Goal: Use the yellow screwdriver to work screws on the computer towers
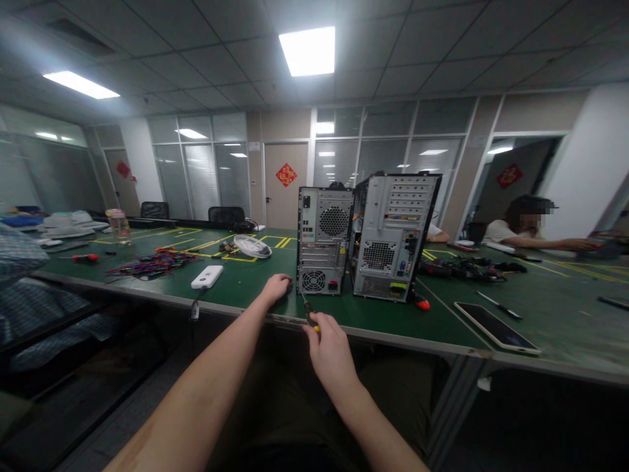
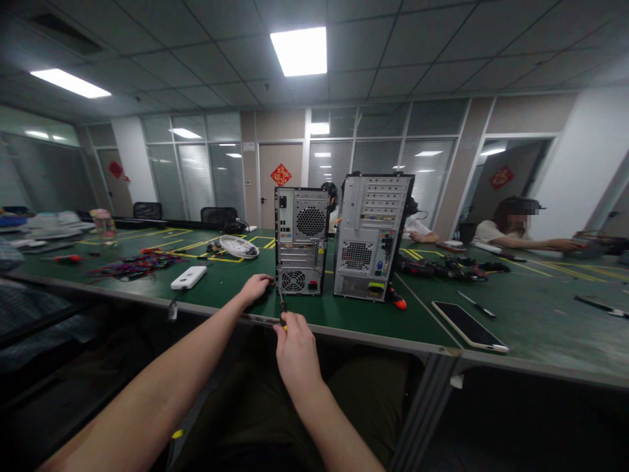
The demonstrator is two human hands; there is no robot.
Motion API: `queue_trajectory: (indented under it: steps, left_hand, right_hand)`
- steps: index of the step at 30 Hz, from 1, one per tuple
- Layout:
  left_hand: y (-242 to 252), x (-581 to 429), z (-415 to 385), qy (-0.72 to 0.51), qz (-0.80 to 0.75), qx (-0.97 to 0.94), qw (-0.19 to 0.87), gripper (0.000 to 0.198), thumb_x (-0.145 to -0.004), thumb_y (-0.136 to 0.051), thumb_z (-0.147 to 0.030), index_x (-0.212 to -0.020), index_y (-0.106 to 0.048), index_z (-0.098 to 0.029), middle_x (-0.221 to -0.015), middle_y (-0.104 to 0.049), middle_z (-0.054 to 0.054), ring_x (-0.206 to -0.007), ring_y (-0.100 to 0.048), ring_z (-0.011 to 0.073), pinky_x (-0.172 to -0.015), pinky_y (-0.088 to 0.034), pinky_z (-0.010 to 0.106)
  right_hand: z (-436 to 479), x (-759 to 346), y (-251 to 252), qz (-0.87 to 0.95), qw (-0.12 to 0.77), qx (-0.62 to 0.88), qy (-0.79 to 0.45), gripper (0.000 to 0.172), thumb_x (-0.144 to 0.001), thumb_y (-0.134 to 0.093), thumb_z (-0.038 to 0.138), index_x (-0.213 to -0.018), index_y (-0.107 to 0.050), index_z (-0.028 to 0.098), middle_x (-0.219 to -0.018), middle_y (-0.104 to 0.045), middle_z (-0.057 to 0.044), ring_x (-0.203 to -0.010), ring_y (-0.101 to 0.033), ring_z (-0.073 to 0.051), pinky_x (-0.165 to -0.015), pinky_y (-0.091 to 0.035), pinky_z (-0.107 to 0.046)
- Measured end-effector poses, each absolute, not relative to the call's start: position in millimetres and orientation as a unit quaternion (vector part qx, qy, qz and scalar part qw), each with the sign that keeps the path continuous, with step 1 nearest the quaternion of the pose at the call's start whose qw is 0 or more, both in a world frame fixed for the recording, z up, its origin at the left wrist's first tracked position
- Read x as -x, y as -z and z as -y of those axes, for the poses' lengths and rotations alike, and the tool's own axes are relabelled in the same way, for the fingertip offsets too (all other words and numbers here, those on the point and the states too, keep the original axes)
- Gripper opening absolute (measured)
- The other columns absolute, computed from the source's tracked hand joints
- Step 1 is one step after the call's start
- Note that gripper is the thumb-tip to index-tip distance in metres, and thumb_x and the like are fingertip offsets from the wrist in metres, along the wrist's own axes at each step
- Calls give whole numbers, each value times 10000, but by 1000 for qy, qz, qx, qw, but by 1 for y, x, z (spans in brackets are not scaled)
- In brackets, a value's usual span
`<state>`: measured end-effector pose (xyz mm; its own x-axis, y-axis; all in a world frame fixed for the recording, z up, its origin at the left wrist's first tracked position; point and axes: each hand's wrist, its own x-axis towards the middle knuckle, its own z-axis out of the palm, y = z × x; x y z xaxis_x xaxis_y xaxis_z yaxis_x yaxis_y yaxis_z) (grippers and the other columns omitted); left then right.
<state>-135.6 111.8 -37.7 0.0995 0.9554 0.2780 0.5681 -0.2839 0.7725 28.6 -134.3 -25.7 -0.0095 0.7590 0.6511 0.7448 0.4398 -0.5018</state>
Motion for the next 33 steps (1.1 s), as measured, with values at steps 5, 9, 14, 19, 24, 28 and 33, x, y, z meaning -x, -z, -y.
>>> queue_trajectory:
  steps: [5,9,14,19,24,28,33]
  left_hand:
    - [38,135,-111,-396,-545,-695,250,354,-866,-503,-142,-1079,-784,-161,-1041,-800,83,-1021,-719,201,-917,-501,262]
    - [36,135,-108,-396,-546,-696,247,362,-859,-506,-153,-1086,-788,-160,-1043,-800,86,-1019,-717,203,-926,-499,267]
    - [35,135,-106,-393,-549,-698,240,354,-868,-507,-158,-1082,-790,-157,-1049,-800,89,-1039,-712,206,-937,-495,264]
    - [39,136,-112,-392,-544,-699,249,366,-872,-496,-143,-1102,-781,-145,-1060,-797,91,-1031,-717,199,-920,-502,256]
    - [42,137,-117,-395,-542,-697,253,339,-867,-526,-161,-1086,-784,-158,-1057,-796,90,-1020,-722,198,-909,-508,253]
    - [41,136,-115,-395,-543,-699,246,357,-865,-509,-166,-1088,-787,-159,-1056,-798,90,-1015,-722,195,-927,-505,255]
    - [40,136,-113,-394,-541,-702,242,362,-860,-511,-168,-1092,-789,-157,-1053,-800,90,-1021,-722,199,-936,-506,257]
  right_hand:
    - [133,-30,25,707,466,532,-5,144,-961,-591,141,-1079,-665,178,-1088,-703,-108,-1016,-695,-245,-912,-552,-367]
    - [132,-31,24,702,468,537,-5,127,-960,-597,142,-1062,-663,176,-1076,-704,-105,-1023,-690,-247,-915,-543,-362]
    - [132,-33,22,700,470,537,-16,112,-968,-577,155,-1039,-660,181,-1068,-704,-101,-1006,-685,-241,-926,-531,-364]
    - [131,-34,21,696,469,544,-19,124,-963,-573,150,-1046,-665,161,-1065,-708,-108,-1018,-682,-248,-937,-524,-374]
    - [132,-34,21,695,469,545,-20,127,-967,-571,167,-1048,-669,164,-1065,-706,-108,-1011,-680,-244,-934,-526,-372]
    - [132,-34,20,696,466,546,-24,118,-968,-575,168,-1043,-666,165,-1068,-704,-107,-1016,-678,-242,-938,-522,-366]
    - [132,-33,20,693,467,549,-27,129,-973,-576,172,-1059,-672,164,-1078,-702,-108,-1024,-680,-239,-944,-526,-361]
